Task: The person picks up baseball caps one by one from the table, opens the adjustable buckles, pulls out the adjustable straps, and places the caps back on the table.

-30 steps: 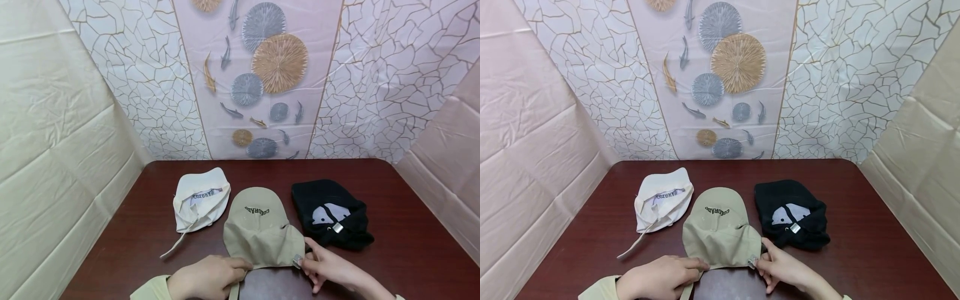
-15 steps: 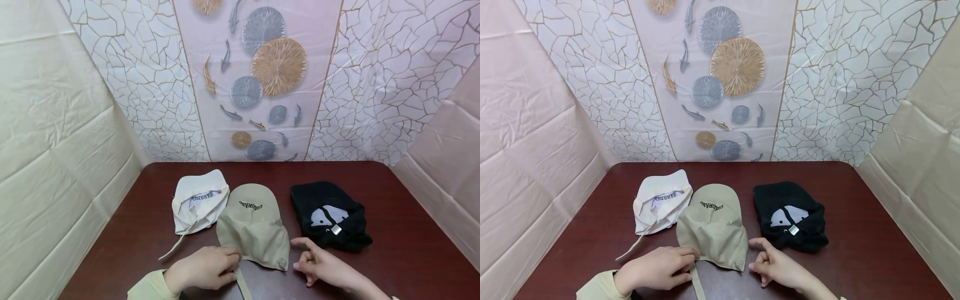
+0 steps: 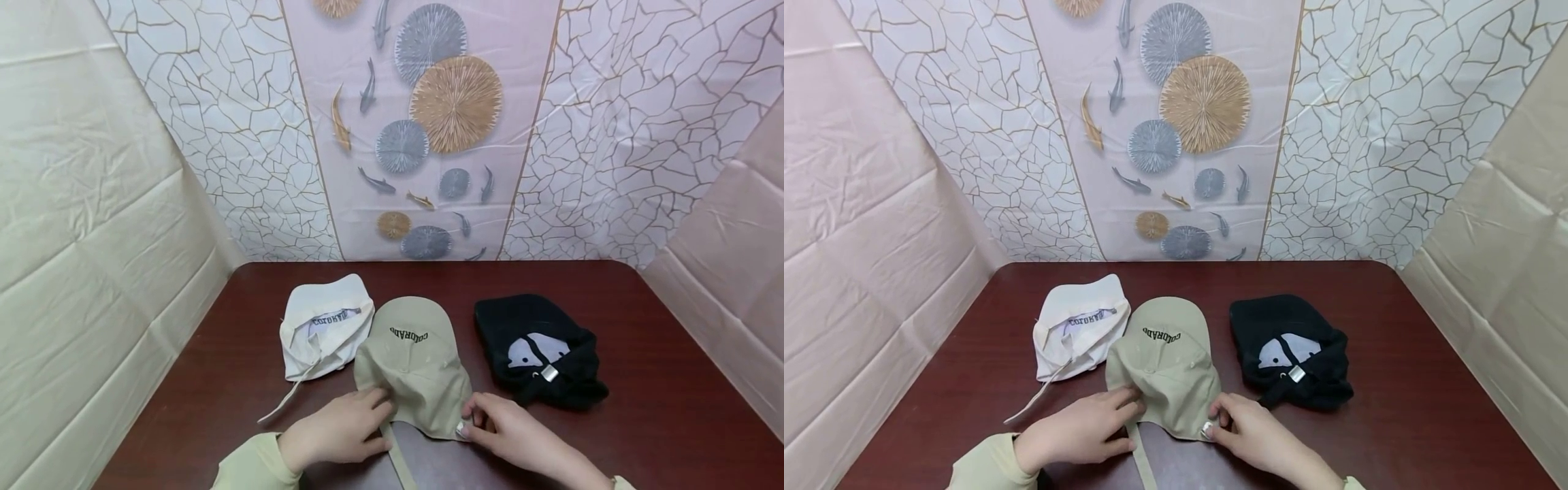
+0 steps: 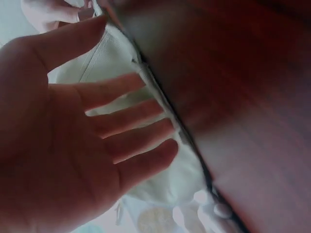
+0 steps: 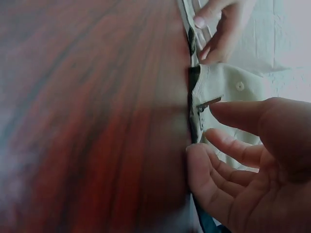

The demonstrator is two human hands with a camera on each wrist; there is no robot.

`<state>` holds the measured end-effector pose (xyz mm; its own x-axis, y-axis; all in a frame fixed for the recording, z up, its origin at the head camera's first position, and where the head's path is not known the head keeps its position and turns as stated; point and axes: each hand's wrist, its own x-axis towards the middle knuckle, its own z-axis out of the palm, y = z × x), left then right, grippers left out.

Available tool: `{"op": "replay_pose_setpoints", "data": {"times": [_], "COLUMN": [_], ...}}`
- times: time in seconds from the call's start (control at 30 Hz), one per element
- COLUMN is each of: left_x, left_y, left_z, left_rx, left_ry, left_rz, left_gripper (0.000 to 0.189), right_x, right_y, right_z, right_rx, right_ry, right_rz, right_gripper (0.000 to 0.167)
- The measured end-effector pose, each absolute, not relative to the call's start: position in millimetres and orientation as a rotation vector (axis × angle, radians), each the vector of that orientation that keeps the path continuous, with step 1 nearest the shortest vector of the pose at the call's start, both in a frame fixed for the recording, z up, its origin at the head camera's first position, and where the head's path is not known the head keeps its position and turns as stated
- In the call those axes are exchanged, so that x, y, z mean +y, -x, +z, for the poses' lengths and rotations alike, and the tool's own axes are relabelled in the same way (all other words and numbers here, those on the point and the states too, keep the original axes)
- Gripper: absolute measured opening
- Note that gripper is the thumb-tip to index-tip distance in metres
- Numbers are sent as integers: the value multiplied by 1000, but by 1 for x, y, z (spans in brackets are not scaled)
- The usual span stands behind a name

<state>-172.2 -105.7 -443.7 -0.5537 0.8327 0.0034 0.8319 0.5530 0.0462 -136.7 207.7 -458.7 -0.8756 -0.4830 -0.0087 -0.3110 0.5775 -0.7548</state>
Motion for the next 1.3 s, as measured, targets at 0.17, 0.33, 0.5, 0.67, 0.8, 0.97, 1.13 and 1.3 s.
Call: {"op": "replay_pose_setpoints", "data": {"times": [0.17,0.33,0.5,0.67,0.8,0.97,1.13,1.3], "left_x": [-99,-89,-78,-67,-62,-55,-50,-45], "left_y": [176,183,188,192,200,213,230,247], "left_z": [-437,-434,-434,-433,-430,-431,-428,-424], "left_rx": [2691,2646,2657,2667,2655,2655,2606,2547], "left_ry": [-1461,-1398,-1371,-1364,-1312,-1255,-1207,-1169], "left_rz": [30,-18,-61,-93,-123,-162,-111,-77], "left_gripper": [34,32,34,37,40,43,41,38], "right_x": [205,201,195,194,196,199,201,202], "right_y": [139,138,139,143,152,162,173,189], "right_z": [-458,-458,-458,-456,-454,-452,-454,-452], "right_rx": [2645,2709,2866,2970,2982,2971,2945,2933], "right_ry": [693,666,637,637,611,624,687,625], "right_rz": [-1032,-926,-743,-620,-586,-632,-665,-683], "right_gripper": [16,31,40,43,42,41,49,55]}}
